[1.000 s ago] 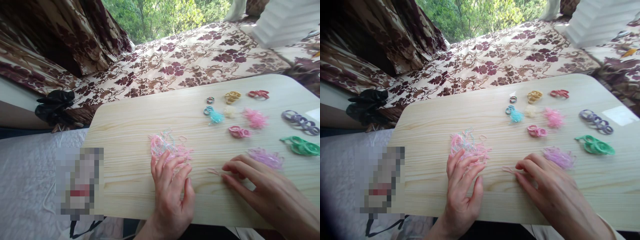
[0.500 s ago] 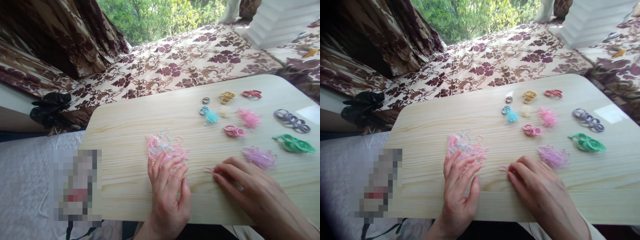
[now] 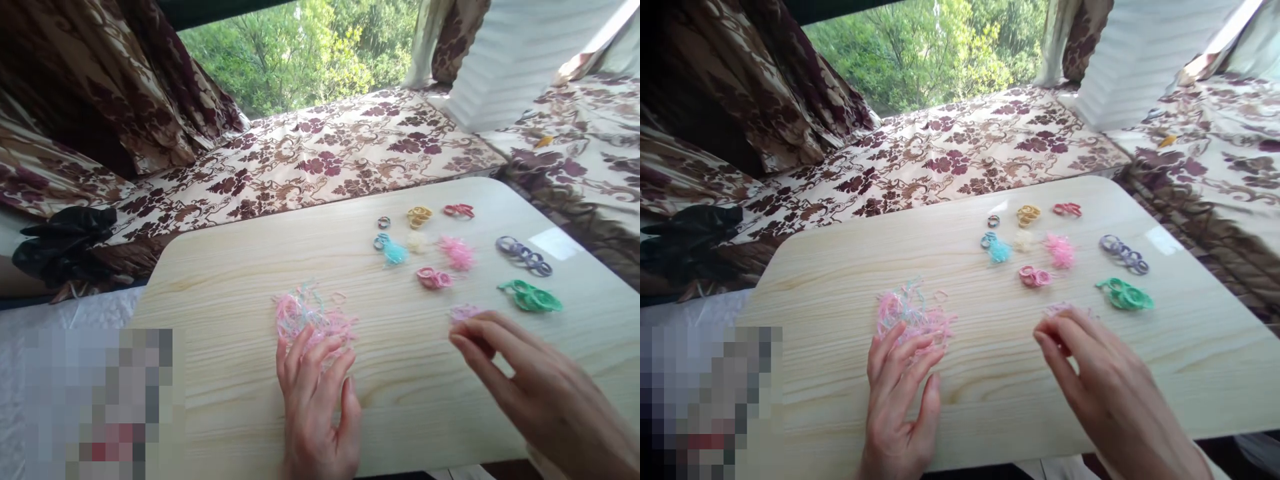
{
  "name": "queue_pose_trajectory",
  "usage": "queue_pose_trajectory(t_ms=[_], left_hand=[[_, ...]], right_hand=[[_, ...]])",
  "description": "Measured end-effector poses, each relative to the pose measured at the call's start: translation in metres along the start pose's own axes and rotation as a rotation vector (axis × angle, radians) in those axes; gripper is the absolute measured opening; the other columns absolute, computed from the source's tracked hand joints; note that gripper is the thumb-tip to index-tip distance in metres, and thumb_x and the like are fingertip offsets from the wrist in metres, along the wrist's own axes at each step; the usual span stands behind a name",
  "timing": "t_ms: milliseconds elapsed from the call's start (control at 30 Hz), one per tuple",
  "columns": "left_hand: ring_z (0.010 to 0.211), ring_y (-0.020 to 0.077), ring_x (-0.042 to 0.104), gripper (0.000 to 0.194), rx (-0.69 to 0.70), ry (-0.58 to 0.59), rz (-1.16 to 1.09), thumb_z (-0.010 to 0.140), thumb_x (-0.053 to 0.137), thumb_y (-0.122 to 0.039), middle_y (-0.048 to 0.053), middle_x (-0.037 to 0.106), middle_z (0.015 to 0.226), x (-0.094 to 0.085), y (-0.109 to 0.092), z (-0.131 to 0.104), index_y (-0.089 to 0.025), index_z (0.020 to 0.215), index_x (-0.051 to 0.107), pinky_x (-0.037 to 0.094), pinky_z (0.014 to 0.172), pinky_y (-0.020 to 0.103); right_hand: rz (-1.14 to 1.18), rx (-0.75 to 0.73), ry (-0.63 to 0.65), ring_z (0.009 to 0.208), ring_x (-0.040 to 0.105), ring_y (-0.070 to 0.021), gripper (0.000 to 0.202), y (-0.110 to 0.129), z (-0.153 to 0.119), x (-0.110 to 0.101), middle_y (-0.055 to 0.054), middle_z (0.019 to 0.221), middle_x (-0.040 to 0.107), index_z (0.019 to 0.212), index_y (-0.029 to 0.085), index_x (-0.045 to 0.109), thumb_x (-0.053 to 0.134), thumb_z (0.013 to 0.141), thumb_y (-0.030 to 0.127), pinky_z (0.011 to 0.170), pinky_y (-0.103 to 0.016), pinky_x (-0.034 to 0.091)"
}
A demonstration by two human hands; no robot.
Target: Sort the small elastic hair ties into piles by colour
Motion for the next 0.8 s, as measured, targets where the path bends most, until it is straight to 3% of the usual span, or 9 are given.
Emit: queue_pose_trajectory(t_ms=[133, 267, 500, 633, 800], left_hand=[[0.133, 0.0278, 0.048, 0.035, -0.023, -0.033, -0.012, 0.082, 0.054, -0.005, 0.007, 0.068, 0.113, 0.003, 0.002, -0.003, -0.021, 0.112, 0.065, 0.026, 0.119, 0.056], [0.133, 0.0274, 0.049, 0.034, -0.042, -0.058, -0.008, 0.083, 0.053, -0.006, 0.006, 0.069, 0.113, 0.004, 0.002, -0.005, -0.022, 0.111, 0.066, 0.026, 0.119, 0.055], [0.133, 0.0268, 0.049, 0.035, -0.029, -0.061, -0.006, 0.082, 0.055, -0.006, 0.006, 0.069, 0.113, 0.007, 0.005, -0.007, -0.023, 0.111, 0.066, 0.026, 0.119, 0.053], [0.132, 0.0269, 0.049, 0.034, -0.001, -0.053, 0.007, 0.082, 0.055, -0.007, 0.005, 0.069, 0.111, 0.008, 0.009, -0.007, -0.022, 0.109, 0.067, 0.027, 0.119, 0.052], [0.131, 0.0261, 0.05, 0.034, 0.021, -0.048, 0.022, 0.081, 0.056, -0.006, 0.004, 0.07, 0.109, 0.011, 0.012, -0.009, -0.024, 0.108, 0.068, 0.026, 0.12, 0.051]], right_hand=[[-0.137, 0.134, -0.034, 0.069, 0.064, -0.021, 0.024, -0.04, 0.022, -0.027, -0.005, 0.081, 0.065, 0.084, 0.027, 0.056, 0.041, 0.097, 0.041, 0.06, -0.034, 0.045], [-0.231, 0.242, -0.046, 0.066, 0.062, -0.0229, 0.025, -0.073, 0.048, -0.027, -0.009, 0.085, 0.068, 0.081, 0.026, 0.057, 0.04, 0.095, 0.038, 0.059, -0.037, 0.044], [-0.254, 0.376, -0.027, 0.078, 0.065, -0.0243, 0.023, -0.088, 0.061, -0.02, -0.011, 0.095, 0.071, 0.083, 0.022, 0.064, 0.047, 0.092, 0.036, 0.066, -0.036, 0.046], [-0.216, 0.275, -0.07, 0.083, 0.068, -0.0247, 0.03, -0.084, 0.046, -0.026, -0.011, 0.1, 0.071, 0.097, 0.022, 0.068, 0.042, 0.094, 0.036, 0.07, -0.037, 0.048], [-0.12, 0.077, 0.056, 0.078, 0.068, -0.0181, 0.034, -0.077, 0.035, -0.01, -0.006, 0.089, 0.07, 0.1, 0.023, 0.075, 0.041, 0.094, 0.03, 0.069, -0.031, 0.051]])
Point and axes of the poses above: each hand's wrist, its own z-axis towards the middle knuckle, its own x-axis out of the palm, y = z × x, the point moved 3 cm from there along z, towards the middle knuckle
